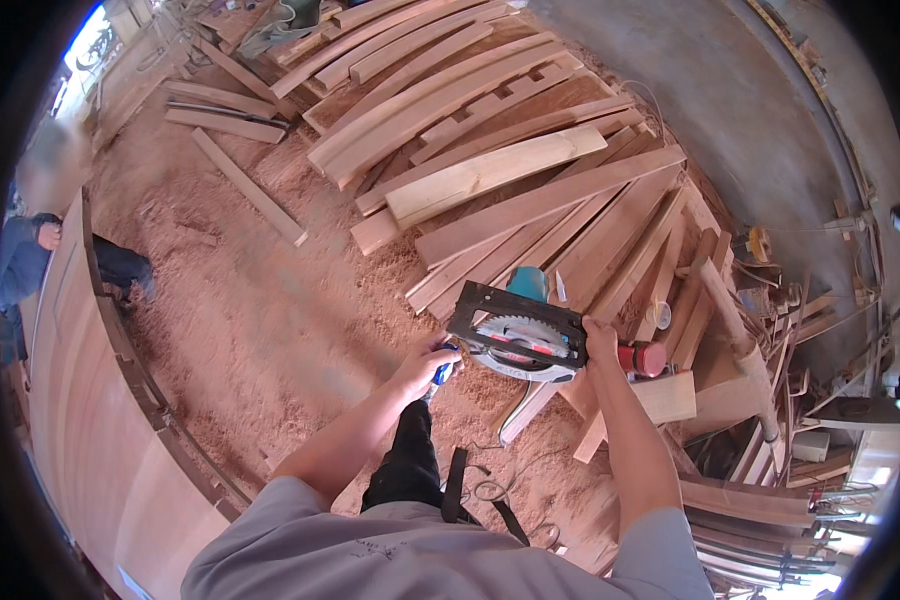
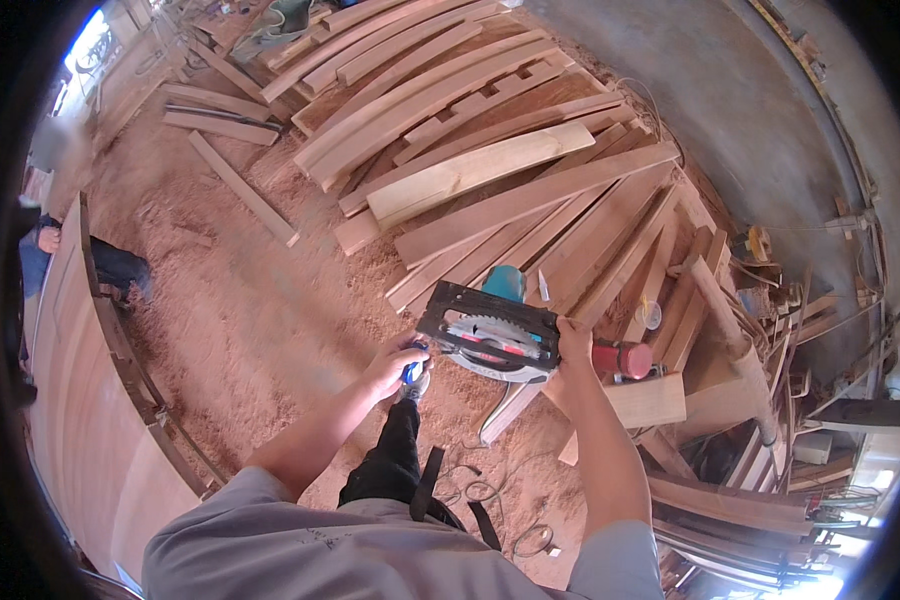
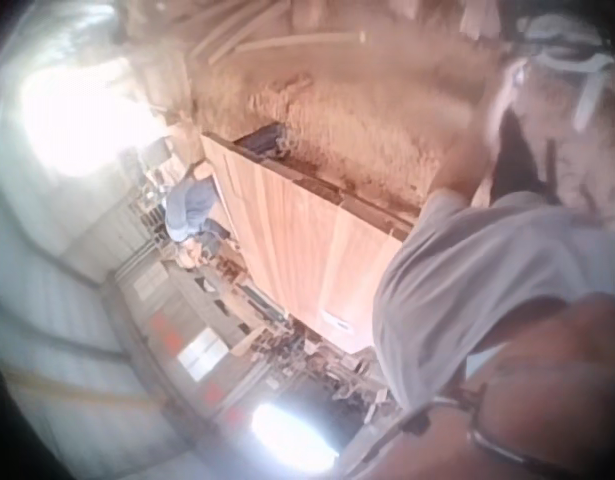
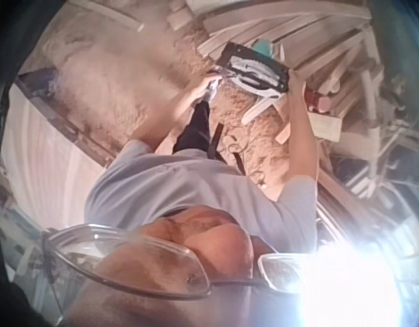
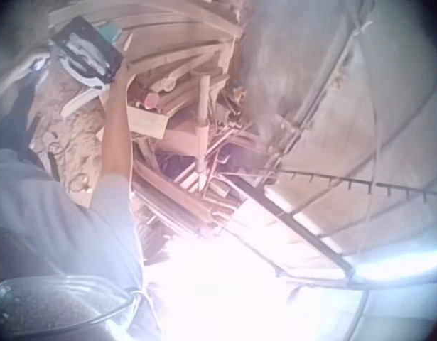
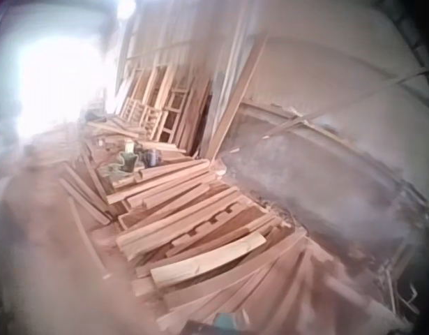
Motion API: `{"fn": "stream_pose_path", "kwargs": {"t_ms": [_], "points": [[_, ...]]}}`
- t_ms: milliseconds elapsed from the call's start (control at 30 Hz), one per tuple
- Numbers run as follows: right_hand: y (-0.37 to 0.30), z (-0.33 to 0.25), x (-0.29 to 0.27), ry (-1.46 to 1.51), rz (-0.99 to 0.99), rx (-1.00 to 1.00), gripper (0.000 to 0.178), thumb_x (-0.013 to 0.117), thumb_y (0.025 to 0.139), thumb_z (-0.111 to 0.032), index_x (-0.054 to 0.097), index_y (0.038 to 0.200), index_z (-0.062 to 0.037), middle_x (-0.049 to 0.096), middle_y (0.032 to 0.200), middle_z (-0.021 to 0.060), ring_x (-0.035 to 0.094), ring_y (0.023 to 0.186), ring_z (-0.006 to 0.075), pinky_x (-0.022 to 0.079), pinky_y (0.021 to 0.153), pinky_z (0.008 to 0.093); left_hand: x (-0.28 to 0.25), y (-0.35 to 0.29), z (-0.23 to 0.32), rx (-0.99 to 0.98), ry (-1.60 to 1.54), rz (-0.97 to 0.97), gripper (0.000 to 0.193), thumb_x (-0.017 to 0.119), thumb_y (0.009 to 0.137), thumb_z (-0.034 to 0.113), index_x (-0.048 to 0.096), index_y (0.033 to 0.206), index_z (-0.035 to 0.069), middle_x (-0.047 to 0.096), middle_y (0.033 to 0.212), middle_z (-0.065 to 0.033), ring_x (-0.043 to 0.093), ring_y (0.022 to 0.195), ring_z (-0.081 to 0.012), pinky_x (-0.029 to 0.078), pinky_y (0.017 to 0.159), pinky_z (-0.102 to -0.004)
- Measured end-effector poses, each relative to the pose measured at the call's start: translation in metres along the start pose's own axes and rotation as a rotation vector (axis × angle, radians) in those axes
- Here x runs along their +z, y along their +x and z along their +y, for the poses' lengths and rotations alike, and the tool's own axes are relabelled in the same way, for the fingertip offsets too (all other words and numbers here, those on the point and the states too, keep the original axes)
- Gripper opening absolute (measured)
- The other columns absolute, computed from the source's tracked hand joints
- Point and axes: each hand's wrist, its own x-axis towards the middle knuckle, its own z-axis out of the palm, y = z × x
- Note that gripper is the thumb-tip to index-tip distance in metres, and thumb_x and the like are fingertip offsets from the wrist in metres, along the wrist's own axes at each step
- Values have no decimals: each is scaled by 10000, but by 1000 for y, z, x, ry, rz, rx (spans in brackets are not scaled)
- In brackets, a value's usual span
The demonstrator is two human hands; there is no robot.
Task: The person measures a large wooden panel with a tape measure and marks several points with a pencil. The person briefly picks up a circular saw but does not use it. The task occurs in a woodworking shop with sawdust and lumber visible.
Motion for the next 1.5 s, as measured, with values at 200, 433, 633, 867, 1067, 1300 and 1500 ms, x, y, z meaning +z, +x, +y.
{"fn": "stream_pose_path", "kwargs": {"t_ms": [200, 433, 633, 867, 1067, 1300, 1500], "points": [[115, 18, 1, -61, 165, 4, 273, 641, 929, -225, 759, 964, 18, 713, 847, 81, 657, 730, 200, 526, 690, 366, -1, 95, 11, 31, 81, -42, 252, 686, 928, 69, 628, 1172, 52, 671, 903, -50, 663, 776, -126, 535, 651, -278], [134, 26, 22, 138, 230, 146, 337, 648, 905, -282, 763, 930, 33, 705, 822, 99, 664, 724, 222, 521, 685, 394, -12, 134, 16, -32, 95, 18, 215, 716, 916, 100, 640, 1115, 66, 662, 870, -37, 626, 742, -102, 525, 612, -261], [128, 24, 24, 32, 282, 221, 388, 642, 917, -314, 751, 971, 54, 710, 861, 117, 675, 753, 242, 533, 707, 415, -9, 139, 18, -18, 209, 29, 243, 727, 908, 125, 629, 1125, 75, 658, 870, -10, 619, 755, -91, 515, 623, -255], [137, 22, -13, -149, 276, 124, 343, 660, 965, -321, 750, 1033, 3, 711, 899, 77, 674, 770, 202, 553, 695, 364, -4, 147, 11, 46, 291, 48, 354, 695, 906, 68, 610, 1247, 26, 690, 960, -35, 642, 809, -112, 524, 718, -272], [107, 52, -102, -515, 488, -208, 203, 611, 1008, -180, 736, 1021, -22, 685, 851, 53, 618, 709, 177, 538, 651, 300, 2, 115, -8, 70, 29, 317, 259, 705, 884, 82, 688, 1141, 49, 708, 836, -42, 619, 662, -100, 482, 535, -252], [-130, 122, -23, -397, -143, -529, 279, 686, 954, -156, 663, 1049, 104, 676, 925, 233, 610, 812, 305, 509, 761, 425, -47, -76, -60, -28, 365, 409, 183, 627, 942, 227, 730, 900, 81, 688, 807, -56, 644, 702, -137, 514, 581, -323], [-224, 112, 75, -533, -645, -675, 274, 677, 953, -165, 670, 1032, 97, 680, 907, 223, 616, 798, 300, 509, 748, 424, 21, -174, -109, 84, -96, 475, 163, 676, 940, 200, 706, 952, 40, 691, 834, -93, 652, 687, -178, 529, 595, -325]]}}
